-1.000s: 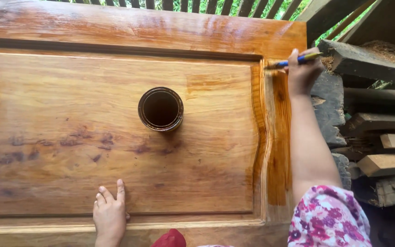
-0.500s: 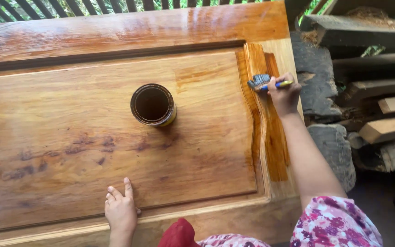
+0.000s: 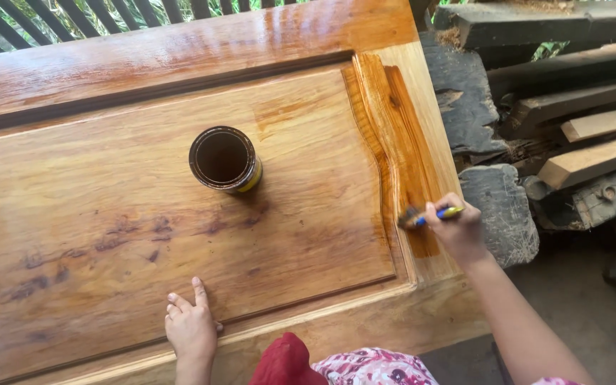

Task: Applying varnish or wood stain to a wooden door using a brush.

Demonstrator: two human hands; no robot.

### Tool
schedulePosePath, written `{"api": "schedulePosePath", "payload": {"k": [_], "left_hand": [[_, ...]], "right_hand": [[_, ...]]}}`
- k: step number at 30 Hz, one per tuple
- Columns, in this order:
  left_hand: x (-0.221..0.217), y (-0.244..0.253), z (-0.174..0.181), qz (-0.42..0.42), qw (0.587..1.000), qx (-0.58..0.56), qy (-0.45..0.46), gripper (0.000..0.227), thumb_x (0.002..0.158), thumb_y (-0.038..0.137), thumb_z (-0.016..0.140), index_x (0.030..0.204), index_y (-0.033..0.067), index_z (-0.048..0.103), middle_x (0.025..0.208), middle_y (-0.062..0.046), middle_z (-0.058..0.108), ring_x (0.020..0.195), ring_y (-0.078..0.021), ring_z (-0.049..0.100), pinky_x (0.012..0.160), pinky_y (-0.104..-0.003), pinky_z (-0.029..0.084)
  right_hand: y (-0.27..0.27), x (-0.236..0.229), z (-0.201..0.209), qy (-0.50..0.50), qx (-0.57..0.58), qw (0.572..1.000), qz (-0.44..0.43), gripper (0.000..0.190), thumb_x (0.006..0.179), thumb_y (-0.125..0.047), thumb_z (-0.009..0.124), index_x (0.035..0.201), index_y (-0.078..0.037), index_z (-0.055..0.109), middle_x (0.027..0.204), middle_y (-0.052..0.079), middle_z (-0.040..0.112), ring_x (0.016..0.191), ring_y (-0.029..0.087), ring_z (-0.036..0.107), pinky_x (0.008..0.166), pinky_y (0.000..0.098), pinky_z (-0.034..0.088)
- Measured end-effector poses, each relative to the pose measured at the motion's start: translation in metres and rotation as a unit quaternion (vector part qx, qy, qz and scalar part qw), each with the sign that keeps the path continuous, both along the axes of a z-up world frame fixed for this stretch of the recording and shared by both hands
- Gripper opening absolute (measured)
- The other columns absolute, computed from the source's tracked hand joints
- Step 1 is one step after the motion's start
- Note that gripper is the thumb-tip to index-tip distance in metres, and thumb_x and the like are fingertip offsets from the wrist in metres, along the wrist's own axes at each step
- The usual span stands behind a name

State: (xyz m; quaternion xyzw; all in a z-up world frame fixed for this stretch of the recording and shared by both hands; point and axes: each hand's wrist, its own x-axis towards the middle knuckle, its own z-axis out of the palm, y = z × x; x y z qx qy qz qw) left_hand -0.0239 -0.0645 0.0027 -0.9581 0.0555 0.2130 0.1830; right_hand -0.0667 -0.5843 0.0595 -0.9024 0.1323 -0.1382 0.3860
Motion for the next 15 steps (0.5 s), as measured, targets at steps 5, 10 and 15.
{"api": "schedulePosePath", "payload": {"k": [5,10,15], "left_hand": [[-0.003,0.007,-0.014,0.003,1.000,-0.003,-0.011,0.121,0.059,0.053,0.091,0.159,0.0222,0.030,0.146,-0.036,0.047,0.125,-0.0391,0.060,0.104,-0.042,0.052],[-0.006,0.010,-0.031,0.004,1.000,0.016,-0.020,0.126,0.054,0.055,0.092,0.159,0.0242,0.029,0.145,-0.034,0.050,0.124,-0.0378,0.061,0.101,-0.041,0.053],[-0.009,0.017,-0.060,0.012,0.997,0.065,-0.030,0.139,0.039,0.058,0.097,0.158,0.0326,0.031,0.143,-0.033,0.053,0.122,-0.0352,0.064,0.097,-0.042,0.057]], "right_hand": [[-0.022,0.038,0.014,0.014,0.023,0.998,-0.064,0.019,0.100,-0.009,0.064,0.084,-0.005,0.056,0.070,0.010,0.067,0.056,0.014,0.070,0.046,0.0221,0.055],[-0.084,0.159,-0.028,-0.205,0.045,0.977,-0.050,0.023,0.111,-0.014,0.066,0.095,-0.002,0.056,0.079,0.012,0.069,0.070,0.016,0.075,0.058,0.0233,0.060],[-0.113,0.292,-0.044,-0.297,0.131,0.946,-0.016,0.027,0.109,-0.018,0.072,0.101,-0.001,0.053,0.095,0.015,0.072,0.082,0.019,0.078,0.070,0.0298,0.069]]}}
